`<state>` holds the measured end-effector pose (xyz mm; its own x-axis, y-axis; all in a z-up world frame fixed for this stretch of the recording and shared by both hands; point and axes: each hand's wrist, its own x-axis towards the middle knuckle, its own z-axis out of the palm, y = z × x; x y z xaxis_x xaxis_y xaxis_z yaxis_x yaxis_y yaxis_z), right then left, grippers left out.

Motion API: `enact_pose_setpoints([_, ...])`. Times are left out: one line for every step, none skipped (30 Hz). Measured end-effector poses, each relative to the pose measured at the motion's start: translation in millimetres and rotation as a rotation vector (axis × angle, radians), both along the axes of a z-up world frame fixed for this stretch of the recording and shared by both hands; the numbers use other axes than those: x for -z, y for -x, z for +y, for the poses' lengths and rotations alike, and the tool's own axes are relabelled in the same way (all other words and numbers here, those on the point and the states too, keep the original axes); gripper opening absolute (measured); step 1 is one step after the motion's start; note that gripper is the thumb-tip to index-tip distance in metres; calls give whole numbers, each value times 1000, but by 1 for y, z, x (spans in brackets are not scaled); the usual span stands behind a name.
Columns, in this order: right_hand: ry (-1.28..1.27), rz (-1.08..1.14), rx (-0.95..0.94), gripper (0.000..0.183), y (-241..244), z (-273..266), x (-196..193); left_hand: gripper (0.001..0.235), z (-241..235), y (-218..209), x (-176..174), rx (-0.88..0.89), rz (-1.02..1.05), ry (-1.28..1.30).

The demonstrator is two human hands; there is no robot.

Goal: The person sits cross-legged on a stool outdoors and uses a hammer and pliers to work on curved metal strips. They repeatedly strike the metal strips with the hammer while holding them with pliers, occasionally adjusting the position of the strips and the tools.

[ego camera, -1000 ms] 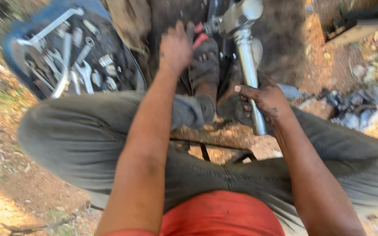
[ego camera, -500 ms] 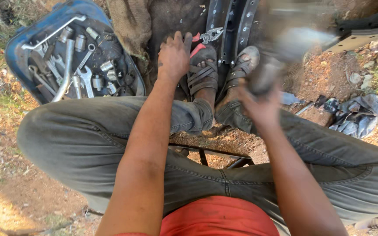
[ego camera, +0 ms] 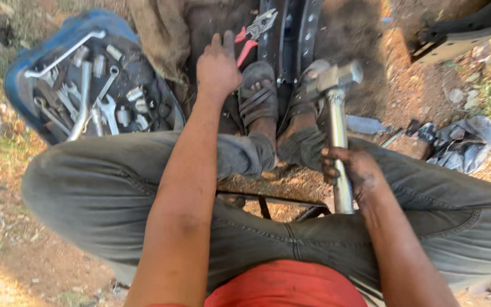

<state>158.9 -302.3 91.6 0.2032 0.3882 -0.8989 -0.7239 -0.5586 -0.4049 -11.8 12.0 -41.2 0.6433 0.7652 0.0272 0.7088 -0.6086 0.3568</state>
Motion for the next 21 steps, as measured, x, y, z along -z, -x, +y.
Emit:
enact_pose_setpoints([-30, 24, 17, 24, 1, -7, 2, 72, 2, -2, 3, 4, 8, -21])
enact_pose_setpoints([-29, 54, 43, 24, -2, -10, 8, 72, 7, -6, 7, 8, 15, -43])
enact_pose_setpoints([-26, 89, 68, 23, -4, -10, 14, 71, 8, -6, 11, 11, 27, -64])
enact_pose_setpoints([-24, 124, 92, 24, -5, -13, 18, 71, 3, -5, 16, 15, 26, -87])
enact_pose_setpoints([-20, 106, 67, 23, -6, -13, 21, 71, 3, -8, 18, 17, 21, -121])
enact_pose_setpoints([-17, 88, 42, 23, -6, -12, 22, 71, 4, -10, 19, 19, 16, -154])
enact_pose_setpoints([-5, 68, 17, 23, -6, -14, 20, 69, 3, -10, 21, 16, 48, -115])
enact_pose_setpoints([0, 47, 11, 23, -5, -14, 17, 68, 1, -10, 22, 12, 79, -76])
enact_pose_setpoints([1, 26, 5, 22, -3, -12, 14, 67, 2, -11, 21, 9, 110, -42])
enact_pose_setpoints([1, 4, -1, 22, -1, -9, 10, 68, 4, -12, 20, 6, 106, -51])
enact_pose_setpoints([16, -28, -27, 22, 1, -7, 5, 69, 3, -13, 20, 5, 104, -54])
enact_pose_setpoints([31, -60, -53, 22, 3, -4, 0, 70, 3, -14, 20, 5, 101, -57])
enact_pose_setpoints([46, -94, -79, 22, 5, 0, -6, 71, 3, -14, 20, 1, 90, -65])
enact_pose_setpoints([63, -123, -99, 22, 7, 3, -11, 72, 4, -14, 19, -2, 78, -73])
enact_pose_setpoints([81, -151, -121, 23, 8, 6, -15, 73, 4, -14, 18, -8, 68, -79])
enact_pose_setpoints([100, -179, -143, 23, 10, 8, -18, 71, 4, -15, 18, -8, 85, -60])
enact_pose_setpoints([87, -176, -146, 23, 11, 10, -20, 70, 5, -14, 18, -12, 105, -43])
enact_pose_setpoints([75, -172, -149, 23, 13, 11, -22, 68, 5, -13, 18, -16, 124, -25])
enact_pose_setpoints([61, -171, -153, 23, 14, 13, -23, 69, 6, -13, 18, -7, 112, -60])
enact_pose_setpoints([50, -178, -165, 23, 15, 16, -25, 70, 5, -12, 19, 2, 99, -95])
enact_pose_setpoints([43, -188, -176, 24, 16, 18, -29, 71, 4, -13, 19, 14, 83, -127])
